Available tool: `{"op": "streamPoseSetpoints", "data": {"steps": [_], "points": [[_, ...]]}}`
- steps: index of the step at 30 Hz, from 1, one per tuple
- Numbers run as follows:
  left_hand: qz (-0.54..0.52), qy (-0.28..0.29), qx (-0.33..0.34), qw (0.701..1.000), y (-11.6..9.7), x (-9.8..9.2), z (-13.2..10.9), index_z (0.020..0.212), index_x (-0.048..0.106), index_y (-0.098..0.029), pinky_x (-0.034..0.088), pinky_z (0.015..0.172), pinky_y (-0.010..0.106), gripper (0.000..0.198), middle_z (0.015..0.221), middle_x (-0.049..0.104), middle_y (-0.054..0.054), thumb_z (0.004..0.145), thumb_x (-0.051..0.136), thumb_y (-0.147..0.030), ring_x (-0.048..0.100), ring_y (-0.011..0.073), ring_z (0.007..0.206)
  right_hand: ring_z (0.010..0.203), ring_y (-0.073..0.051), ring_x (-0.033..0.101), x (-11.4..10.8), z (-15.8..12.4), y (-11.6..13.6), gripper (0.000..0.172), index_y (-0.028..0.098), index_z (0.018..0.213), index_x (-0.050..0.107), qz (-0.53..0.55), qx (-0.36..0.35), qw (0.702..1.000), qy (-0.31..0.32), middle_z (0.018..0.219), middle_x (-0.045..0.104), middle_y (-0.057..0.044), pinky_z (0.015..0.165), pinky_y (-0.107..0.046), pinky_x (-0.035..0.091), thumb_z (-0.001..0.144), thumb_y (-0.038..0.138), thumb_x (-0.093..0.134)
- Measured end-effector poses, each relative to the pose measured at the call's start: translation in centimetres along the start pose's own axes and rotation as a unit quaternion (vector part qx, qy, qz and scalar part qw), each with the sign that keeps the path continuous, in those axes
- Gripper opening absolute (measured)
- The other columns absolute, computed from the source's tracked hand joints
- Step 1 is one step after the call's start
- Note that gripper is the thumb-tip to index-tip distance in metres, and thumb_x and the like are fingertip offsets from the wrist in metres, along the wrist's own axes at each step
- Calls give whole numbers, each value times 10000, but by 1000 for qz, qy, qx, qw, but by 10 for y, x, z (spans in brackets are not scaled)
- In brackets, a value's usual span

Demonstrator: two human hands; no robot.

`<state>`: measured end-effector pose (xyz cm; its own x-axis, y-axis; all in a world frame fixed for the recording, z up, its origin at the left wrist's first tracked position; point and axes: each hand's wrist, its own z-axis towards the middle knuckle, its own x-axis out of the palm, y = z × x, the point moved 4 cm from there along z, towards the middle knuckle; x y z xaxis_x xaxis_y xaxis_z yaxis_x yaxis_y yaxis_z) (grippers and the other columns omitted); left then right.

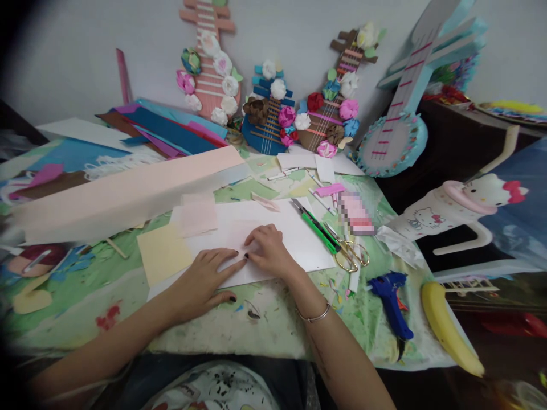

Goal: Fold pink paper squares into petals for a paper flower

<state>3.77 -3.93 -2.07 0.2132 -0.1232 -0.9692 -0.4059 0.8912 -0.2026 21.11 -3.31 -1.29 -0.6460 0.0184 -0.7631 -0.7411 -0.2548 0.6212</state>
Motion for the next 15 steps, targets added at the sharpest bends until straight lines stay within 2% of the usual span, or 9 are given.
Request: {"op": "streamPoseSetpoints", "data": {"steps": [4, 10, 15], "points": [[0, 5, -2, 1000, 1, 0, 0, 1366, 396, -217, 334, 959, 472, 609, 1347, 437, 155, 826, 608, -406, 388, 325, 1204, 1052, -256, 423, 1, -1, 0, 251, 229, 928, 588, -18, 20, 1000, 5, 1076, 555, -43, 893, -429, 318, 704, 142, 660], [-6, 15, -6, 1000, 1, 0, 1, 1346, 423, -222, 325, 968, 482, 577, 1356, 430, 153, 832, 600, -414, 381, 328, 1208, 1068, -270, 399, -7, -1, -12, 265, 233, 952, 576, -31, 61, 998, -3, 1077, 538, -51, 888, -449, 314, 706, 151, 634], [-7, 15, -7, 1000, 0, -1, 1, 1345, 421, -223, 325, 966, 478, 570, 1355, 431, 151, 835, 592, -413, 385, 325, 1207, 1064, -262, 421, -11, -2, -20, 292, 229, 947, 571, -29, 77, 996, -15, 1053, 546, -48, 891, -437, 330, 692, 86, 567]]}}
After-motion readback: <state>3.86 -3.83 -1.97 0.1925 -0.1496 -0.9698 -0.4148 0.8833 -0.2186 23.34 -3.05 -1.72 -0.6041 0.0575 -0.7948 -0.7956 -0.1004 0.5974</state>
